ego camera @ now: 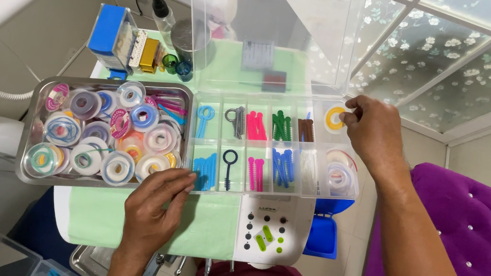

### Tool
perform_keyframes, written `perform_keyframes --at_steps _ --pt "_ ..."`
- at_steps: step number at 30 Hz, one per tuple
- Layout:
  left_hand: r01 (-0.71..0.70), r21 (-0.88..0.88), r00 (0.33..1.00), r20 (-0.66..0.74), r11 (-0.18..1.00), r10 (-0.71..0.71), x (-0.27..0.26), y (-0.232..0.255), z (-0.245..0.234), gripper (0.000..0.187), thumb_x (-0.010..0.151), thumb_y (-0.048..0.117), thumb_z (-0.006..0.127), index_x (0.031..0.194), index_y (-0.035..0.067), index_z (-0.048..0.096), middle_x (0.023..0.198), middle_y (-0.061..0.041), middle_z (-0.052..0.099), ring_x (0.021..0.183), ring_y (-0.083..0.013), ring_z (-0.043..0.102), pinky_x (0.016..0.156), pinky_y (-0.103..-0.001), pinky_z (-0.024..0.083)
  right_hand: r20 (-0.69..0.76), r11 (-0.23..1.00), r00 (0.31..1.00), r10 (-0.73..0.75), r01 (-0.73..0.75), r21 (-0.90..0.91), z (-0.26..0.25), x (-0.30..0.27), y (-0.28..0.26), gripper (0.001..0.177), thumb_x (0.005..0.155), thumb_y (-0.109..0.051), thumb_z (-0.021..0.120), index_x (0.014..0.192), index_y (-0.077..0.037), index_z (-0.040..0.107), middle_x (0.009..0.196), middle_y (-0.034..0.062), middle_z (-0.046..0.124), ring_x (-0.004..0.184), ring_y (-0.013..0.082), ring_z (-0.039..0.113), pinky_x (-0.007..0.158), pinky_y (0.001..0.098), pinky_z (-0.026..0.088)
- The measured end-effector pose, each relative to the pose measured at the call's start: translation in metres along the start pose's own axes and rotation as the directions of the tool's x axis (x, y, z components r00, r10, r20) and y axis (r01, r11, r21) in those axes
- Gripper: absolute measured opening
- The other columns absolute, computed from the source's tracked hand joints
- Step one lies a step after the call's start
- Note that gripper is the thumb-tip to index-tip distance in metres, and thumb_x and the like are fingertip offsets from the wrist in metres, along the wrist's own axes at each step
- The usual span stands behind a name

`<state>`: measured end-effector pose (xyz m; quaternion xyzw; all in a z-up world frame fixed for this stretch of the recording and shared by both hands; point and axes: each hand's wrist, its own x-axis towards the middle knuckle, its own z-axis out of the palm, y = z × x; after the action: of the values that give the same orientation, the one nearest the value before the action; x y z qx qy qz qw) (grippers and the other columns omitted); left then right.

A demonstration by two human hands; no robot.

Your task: Organizing various orthodontic bands and dental supplies into a plastic storage container.

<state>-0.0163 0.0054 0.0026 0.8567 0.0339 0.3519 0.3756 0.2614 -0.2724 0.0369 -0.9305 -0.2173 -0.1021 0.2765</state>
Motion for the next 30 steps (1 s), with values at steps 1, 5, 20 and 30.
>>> perform_keyframes --at_steps 1,5,20,30 --pt "0.002 0.003 1.000 -0.002 1.000 -0.002 -0.001 -0.001 -0.001 0.026 0.086 0.001 0.077 0.111 0.007 0.077 0.110 -0.009 0.074 0.100 -0.0227 0.074 0.086 -0.033 0.058 0.002 1.000 1.000 -0.003 0.003 0.002 0.000 0.000 0.000 0.024 0.087 -0.010 0.078 0.106 0.003 0.075 0.084 0.0208 0.073 0.074 0.0318 0.072 0.075 0.0414 0.055" --pt "0.015 0.032 1.000 -0.023 0.999 -0.014 -0.004 -0.006 -0.006 0.024 0.087 0.000 0.076 0.110 0.007 0.077 0.111 -0.009 0.075 0.099 -0.0222 0.074 0.085 -0.032 0.058 -0.006 1.000 1.000 -0.014 0.014 -0.024 0.000 -0.002 -0.002 0.024 0.088 -0.012 0.078 0.106 0.003 0.076 0.084 0.0214 0.073 0.074 0.0339 0.071 0.075 0.0427 0.055" --pt "0.280 0.272 0.926 -0.329 0.921 -0.185 0.000 -0.057 -0.065 0.021 0.097 0.010 0.071 0.116 0.003 0.075 0.112 -0.014 0.074 0.102 -0.0301 0.072 0.090 -0.039 0.056 -0.094 0.991 0.987 -0.130 0.127 -0.044 -0.028 -0.057 -0.051 0.021 0.105 -0.020 0.078 0.110 0.001 0.077 0.089 0.0187 0.071 0.077 0.0269 0.070 0.075 0.0365 0.055" --pt "0.061 0.473 0.985 0.112 0.879 -0.129 0.016 -0.065 -0.100 0.052 0.081 0.010 0.076 0.132 0.008 0.068 0.133 -0.011 0.068 0.134 -0.0313 0.054 0.112 -0.045 0.037 0.099 0.986 0.981 -0.168 0.168 0.009 -0.002 -0.099 -0.078 0.020 0.095 -0.024 0.077 0.108 -0.008 0.078 0.087 0.0098 0.072 0.067 0.0196 0.070 0.067 0.0314 0.054"
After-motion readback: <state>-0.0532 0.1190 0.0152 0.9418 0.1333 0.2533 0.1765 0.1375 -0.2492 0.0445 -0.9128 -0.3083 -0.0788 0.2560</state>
